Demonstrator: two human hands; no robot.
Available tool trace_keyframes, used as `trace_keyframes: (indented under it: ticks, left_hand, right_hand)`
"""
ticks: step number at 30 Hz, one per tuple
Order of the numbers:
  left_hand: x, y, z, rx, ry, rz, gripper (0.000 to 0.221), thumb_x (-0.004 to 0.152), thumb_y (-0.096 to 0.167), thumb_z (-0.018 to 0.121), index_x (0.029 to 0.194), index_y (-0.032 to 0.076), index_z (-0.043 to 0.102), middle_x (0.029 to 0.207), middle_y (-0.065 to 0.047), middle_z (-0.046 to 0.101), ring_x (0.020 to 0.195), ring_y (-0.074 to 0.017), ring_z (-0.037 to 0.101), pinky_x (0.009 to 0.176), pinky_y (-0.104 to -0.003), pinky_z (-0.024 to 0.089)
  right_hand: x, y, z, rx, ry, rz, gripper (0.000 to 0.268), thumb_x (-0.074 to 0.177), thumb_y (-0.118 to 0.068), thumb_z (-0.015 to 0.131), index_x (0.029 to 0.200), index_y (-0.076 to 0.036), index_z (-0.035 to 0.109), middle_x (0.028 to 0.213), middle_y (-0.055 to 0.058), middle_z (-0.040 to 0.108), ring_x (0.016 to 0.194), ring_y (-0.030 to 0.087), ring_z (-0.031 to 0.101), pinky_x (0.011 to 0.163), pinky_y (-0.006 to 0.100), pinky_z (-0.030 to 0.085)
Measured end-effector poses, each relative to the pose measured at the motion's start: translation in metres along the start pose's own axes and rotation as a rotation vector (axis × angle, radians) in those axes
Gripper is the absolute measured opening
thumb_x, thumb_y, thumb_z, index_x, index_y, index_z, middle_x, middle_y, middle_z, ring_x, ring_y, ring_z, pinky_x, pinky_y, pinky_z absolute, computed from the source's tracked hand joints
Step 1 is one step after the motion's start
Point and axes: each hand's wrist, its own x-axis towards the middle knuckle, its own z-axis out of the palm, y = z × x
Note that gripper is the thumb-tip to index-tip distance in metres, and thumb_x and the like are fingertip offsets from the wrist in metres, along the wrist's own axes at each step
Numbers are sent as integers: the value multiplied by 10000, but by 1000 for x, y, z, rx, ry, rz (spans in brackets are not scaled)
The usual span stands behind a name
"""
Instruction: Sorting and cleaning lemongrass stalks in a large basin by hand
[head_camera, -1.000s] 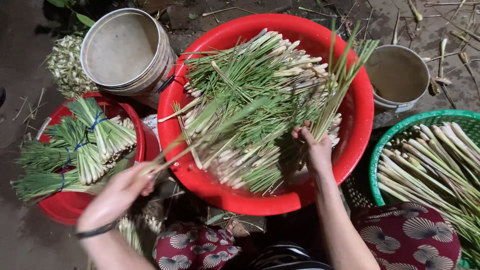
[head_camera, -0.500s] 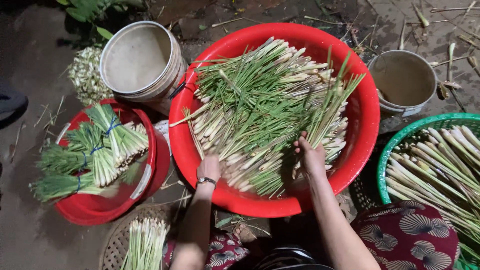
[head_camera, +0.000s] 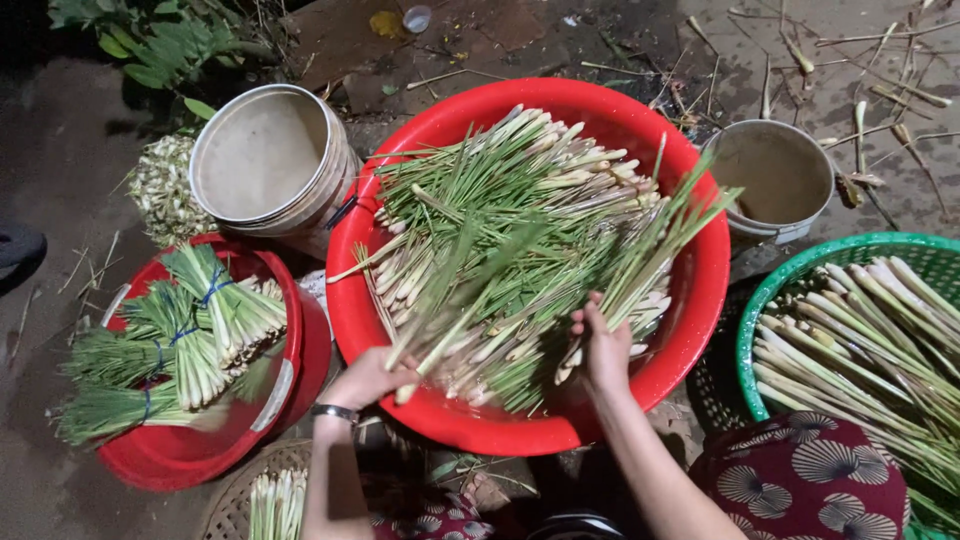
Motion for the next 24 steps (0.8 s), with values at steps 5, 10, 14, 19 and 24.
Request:
trace_keyframes:
  ticks: [5,10,14,19,24]
  left_hand:
    - [21,56,10,441,266,85,359,927,350,720,904,1,805,888,-236,777,950,-428,740,876,-522,565]
    - [168,49,-24,543,622,417,371,922,77,608,1195,276,763,1302,-46,664,1078,-341,699,933,-460,568]
    - [286,14,-17,1150,620,454,389,971,205,589,1266,448,663,1473,98,554,755,-306,756,749,-473,644]
    - [302,-3,-32,1297,717,570,131,925,146,602,957,179,725,1093,-42,620,608,-318,724,590,-463,608]
    - [213,71,-69,1164,878,478,90,845,116,685,913,136,629,975,-60,584,787,-324,718,693,-442,626]
  right_hand:
    - [-11,-7,10,2,-3,4,239,988,-125,642,1216,-55,617,748,74,676,555,93,627,524,205,517]
    - [-4,-12,18,64,25,-7,214,979,-97,647,1191,-68,641,736,89,669,539,114,624,523,210,519]
    - [-2,0,18,59,42,13,215,969,-86,648,1182,-55,652,728,102,669,542,123,620,522,226,515]
    - [4,1,16,49,64,-1,224,963,-88,654,1184,-51,659,725,105,674,536,125,627,515,221,513]
    - [-7,5,14,24,52,20,229,973,-91,645,1201,-68,640,731,102,677,538,120,633,514,215,520]
